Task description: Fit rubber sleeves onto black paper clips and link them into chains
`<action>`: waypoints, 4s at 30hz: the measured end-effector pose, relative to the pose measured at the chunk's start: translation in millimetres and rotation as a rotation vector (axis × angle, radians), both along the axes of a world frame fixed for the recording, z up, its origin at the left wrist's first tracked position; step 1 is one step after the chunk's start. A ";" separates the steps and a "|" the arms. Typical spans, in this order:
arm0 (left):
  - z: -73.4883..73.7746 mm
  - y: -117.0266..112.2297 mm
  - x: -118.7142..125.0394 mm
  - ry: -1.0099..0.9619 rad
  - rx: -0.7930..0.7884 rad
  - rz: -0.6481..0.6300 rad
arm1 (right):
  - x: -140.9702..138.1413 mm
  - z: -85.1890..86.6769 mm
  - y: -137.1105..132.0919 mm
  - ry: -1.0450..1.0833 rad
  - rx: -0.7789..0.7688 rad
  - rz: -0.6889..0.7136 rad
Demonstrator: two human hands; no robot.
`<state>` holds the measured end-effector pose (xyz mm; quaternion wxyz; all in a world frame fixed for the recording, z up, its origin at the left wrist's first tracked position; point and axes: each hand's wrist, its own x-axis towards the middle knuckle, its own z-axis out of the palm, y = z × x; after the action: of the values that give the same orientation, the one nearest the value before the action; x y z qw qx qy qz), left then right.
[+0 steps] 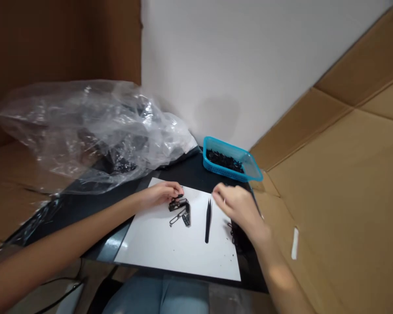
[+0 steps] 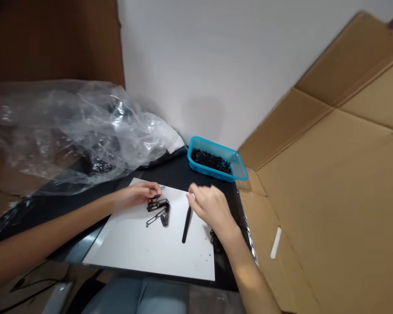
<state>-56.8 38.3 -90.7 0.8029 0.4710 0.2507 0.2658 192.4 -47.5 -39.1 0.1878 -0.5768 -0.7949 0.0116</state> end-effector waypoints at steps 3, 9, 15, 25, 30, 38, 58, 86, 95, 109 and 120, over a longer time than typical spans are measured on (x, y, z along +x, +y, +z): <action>-6.1 0.3 0.9 -0.015 -0.003 -0.010 | -8.2 -22.7 -7.7 -0.236 -0.260 -0.053; -12.7 -0.1 3.7 0.001 0.007 -0.061 | -5.4 -57.8 -19.4 0.284 -0.458 -0.110; -8.8 0.6 -3.2 0.045 0.047 -0.194 | 2.6 -49.8 4.2 1.242 -0.579 -0.113; -6.8 4.9 -7.7 0.017 0.060 -0.217 | -12.7 -32.9 32.7 2.057 -0.665 0.017; -12.4 7.8 -4.2 0.007 0.020 -0.208 | -11.8 -35.3 21.7 1.814 -0.738 -0.013; -2.7 6.3 -4.4 0.040 0.050 -0.205 | -23.9 -43.2 17.7 1.528 -0.618 0.080; 3.2 5.1 -3.1 0.133 0.216 -0.234 | -39.2 -44.1 -0.9 0.952 -0.201 0.235; 3.6 4.5 -3.8 0.158 0.285 -0.264 | -39.8 -47.5 0.4 0.982 -0.226 0.255; 1.8 5.4 -3.4 0.165 0.301 -0.258 | -41.2 -47.5 -1.5 0.960 -0.202 0.229; -1.8 2.9 -2.1 0.134 0.309 -0.200 | -47.4 -43.4 -3.5 0.812 -0.188 0.120; 5.8 -2.8 0.6 0.125 0.249 -0.178 | -48.6 -46.7 -2.5 0.783 -0.204 0.115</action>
<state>-56.2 35.5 -84.9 0.7415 0.6028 0.2228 0.1929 143.8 -50.0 -85.8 0.4169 -0.4991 -0.6892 0.3196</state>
